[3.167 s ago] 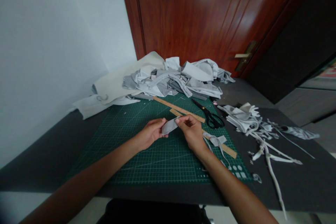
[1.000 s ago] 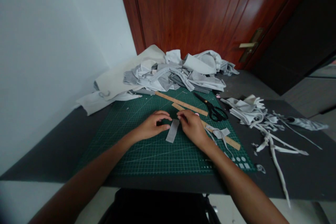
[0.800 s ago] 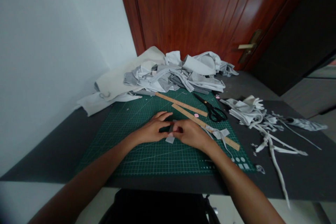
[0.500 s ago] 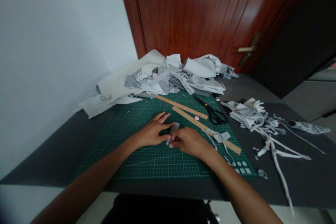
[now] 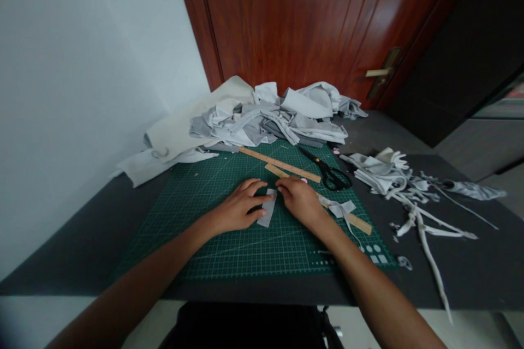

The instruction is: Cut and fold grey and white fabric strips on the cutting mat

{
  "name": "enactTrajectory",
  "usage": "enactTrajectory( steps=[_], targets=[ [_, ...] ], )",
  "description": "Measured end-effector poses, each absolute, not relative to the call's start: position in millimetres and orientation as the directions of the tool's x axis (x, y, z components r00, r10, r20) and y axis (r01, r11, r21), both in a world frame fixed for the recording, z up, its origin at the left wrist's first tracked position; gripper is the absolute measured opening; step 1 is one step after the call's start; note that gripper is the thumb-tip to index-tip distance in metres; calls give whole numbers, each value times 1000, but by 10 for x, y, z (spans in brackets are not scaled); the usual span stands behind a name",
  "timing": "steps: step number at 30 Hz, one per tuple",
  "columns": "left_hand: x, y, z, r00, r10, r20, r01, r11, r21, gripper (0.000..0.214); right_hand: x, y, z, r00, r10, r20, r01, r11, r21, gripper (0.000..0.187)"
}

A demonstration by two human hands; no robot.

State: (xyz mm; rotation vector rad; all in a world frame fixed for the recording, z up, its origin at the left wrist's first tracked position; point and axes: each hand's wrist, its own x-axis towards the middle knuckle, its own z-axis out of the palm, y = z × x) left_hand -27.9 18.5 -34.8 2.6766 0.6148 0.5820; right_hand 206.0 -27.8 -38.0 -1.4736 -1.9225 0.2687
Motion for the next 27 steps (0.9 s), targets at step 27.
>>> enactTrajectory(
  steps=[27],
  targets=[
    [-112, 199, -359, 584, 807, 87, -116, -23, 993, 32, 1764, -354, -314, -129, 980, 148, -34, 145, -989, 31]
  ],
)
